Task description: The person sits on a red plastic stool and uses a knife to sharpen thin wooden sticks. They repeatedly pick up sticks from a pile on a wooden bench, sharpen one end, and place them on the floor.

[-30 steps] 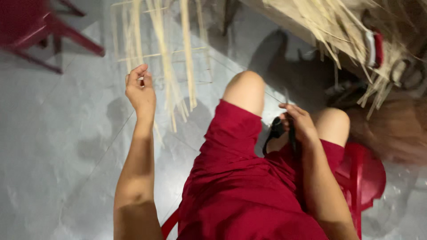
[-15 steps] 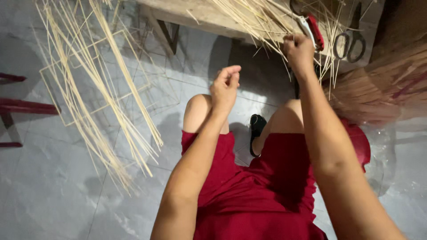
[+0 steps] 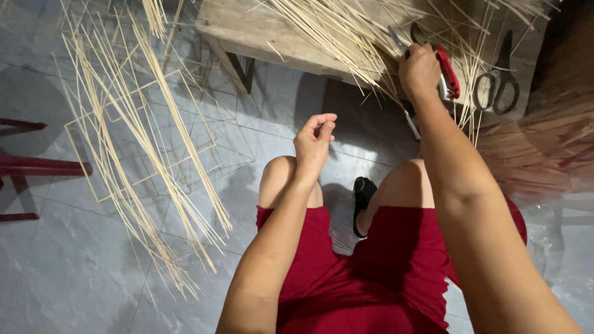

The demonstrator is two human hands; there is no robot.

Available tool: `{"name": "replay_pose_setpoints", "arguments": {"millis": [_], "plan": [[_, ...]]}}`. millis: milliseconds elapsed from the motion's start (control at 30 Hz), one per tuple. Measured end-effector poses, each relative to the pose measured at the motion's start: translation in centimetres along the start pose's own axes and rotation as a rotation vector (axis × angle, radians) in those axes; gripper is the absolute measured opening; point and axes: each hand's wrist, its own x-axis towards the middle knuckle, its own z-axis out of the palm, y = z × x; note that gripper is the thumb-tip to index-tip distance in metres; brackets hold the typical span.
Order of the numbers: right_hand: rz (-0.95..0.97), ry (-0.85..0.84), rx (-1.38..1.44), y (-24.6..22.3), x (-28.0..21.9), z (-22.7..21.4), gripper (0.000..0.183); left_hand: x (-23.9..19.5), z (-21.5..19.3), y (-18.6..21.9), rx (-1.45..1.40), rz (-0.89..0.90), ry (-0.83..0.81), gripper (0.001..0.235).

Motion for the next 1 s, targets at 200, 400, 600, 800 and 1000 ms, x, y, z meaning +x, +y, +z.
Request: {"name": "replay_pose_setpoints", "arguments": {"millis": [200, 400, 600, 800, 1000], "plan": [[0.011, 0.032, 0.11, 1.2, 1.2, -1.8, 0.022, -0.3, -0.6, 0.1, -0.043, -0.129, -0.007, 0.018], [-0.269, 0.346, 0.124, 0.5, 1.4, -8.9, 0.01, 0.0, -0.1, -0.2, -0.048, -0.007, 0.003, 0.017], [0.085, -0.293, 1.091, -3.9, -5.5, -20.9, 0.012, -2.6, 0.2, 2.1, 0.085, 0.371, 0.076, 0.018], [0.122, -0.476, 1.174, -6.8, -19.8, -26.6, 0.017, -8.6, -1.1, 6.8, 0.293, 0.861, 0.026, 0.018], [0.316, -0.738, 1.264, -5.9, -30.4, -22.6, 0.015, -20.6, -0.8, 7.9, 0.383, 1.126, -0.416, 0.029]]}}
